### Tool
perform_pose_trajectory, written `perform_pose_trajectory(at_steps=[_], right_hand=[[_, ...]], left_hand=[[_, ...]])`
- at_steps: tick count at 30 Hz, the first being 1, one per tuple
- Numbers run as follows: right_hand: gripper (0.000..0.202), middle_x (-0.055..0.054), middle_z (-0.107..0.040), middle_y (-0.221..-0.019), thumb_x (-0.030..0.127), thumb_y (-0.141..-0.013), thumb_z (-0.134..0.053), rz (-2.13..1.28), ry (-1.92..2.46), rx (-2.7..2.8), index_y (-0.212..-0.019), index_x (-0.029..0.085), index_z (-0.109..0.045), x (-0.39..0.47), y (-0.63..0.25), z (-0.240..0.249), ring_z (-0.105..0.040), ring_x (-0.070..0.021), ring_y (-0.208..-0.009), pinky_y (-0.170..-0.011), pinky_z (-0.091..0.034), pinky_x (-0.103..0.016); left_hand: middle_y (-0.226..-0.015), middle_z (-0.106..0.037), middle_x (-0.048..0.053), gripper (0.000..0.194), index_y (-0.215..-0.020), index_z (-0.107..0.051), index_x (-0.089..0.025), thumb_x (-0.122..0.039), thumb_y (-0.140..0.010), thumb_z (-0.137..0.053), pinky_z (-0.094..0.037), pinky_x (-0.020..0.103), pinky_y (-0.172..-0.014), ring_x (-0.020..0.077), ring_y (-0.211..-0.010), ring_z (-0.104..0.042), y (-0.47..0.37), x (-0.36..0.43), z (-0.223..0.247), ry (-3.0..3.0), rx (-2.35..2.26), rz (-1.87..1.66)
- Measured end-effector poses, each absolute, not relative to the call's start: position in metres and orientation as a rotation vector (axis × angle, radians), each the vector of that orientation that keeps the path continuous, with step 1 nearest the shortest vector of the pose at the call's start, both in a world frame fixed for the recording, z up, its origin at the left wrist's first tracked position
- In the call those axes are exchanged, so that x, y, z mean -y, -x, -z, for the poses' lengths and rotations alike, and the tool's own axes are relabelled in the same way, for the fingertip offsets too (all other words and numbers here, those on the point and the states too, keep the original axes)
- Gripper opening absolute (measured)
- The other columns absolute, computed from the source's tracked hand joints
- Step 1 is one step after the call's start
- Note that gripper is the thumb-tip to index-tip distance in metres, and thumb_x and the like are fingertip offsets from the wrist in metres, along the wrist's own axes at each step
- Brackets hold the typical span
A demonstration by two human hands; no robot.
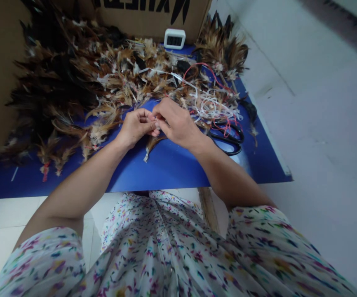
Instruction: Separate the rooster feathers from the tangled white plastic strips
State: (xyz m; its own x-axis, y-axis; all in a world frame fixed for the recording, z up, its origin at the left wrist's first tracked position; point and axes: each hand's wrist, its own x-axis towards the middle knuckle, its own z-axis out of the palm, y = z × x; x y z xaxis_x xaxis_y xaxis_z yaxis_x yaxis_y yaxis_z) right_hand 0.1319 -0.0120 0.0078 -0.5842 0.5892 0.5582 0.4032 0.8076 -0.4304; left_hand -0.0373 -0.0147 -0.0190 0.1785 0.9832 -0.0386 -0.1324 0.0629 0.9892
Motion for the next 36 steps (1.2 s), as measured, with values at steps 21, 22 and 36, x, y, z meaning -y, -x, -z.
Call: perform_pose_trajectory(at_steps=[21, 22, 36], right_hand=[[0.015, -0.003, -0.068, -0.083, 0.020, -0.078, -0.064, -0.775, 0.945, 2.246, -0.091, 0.016, -0.071, -0.010, -0.162, -0.019, -0.058, -0.0135, -0.071, -0.071, -0.046, -0.030], [0.016, -0.003, -0.068, -0.085, 0.020, -0.077, -0.065, -0.781, 0.936, 2.275, -0.092, 0.016, -0.071, -0.009, -0.161, -0.019, -0.058, -0.0131, -0.071, -0.071, -0.046, -0.030], [0.011, 0.000, -0.065, -0.078, 0.025, -0.084, -0.062, -0.876, 0.864, 2.183, -0.092, 0.016, -0.063, -0.007, -0.144, -0.003, -0.055, -0.0120, -0.071, -0.069, -0.044, -0.026]], left_hand=[[-0.058, -0.066, -0.002, 0.034, -0.075, -0.059, -0.016, -0.019, -0.063, -0.091, -0.056, 0.017, -0.051, 0.0099, -0.049, -0.065, 0.035, 0.014, 0.014, -1.075, -1.051, -1.164], [-0.057, -0.065, -0.003, 0.034, -0.075, -0.058, -0.016, -0.019, -0.063, -0.091, -0.055, 0.017, -0.051, 0.0094, -0.049, -0.065, 0.035, 0.014, 0.013, -1.064, -1.051, -1.167], [-0.061, -0.063, -0.005, 0.029, -0.074, -0.058, -0.015, -0.015, -0.071, -0.087, -0.054, 0.009, -0.053, 0.0031, -0.050, -0.060, 0.035, 0.013, 0.007, -0.836, -1.047, -1.193]])
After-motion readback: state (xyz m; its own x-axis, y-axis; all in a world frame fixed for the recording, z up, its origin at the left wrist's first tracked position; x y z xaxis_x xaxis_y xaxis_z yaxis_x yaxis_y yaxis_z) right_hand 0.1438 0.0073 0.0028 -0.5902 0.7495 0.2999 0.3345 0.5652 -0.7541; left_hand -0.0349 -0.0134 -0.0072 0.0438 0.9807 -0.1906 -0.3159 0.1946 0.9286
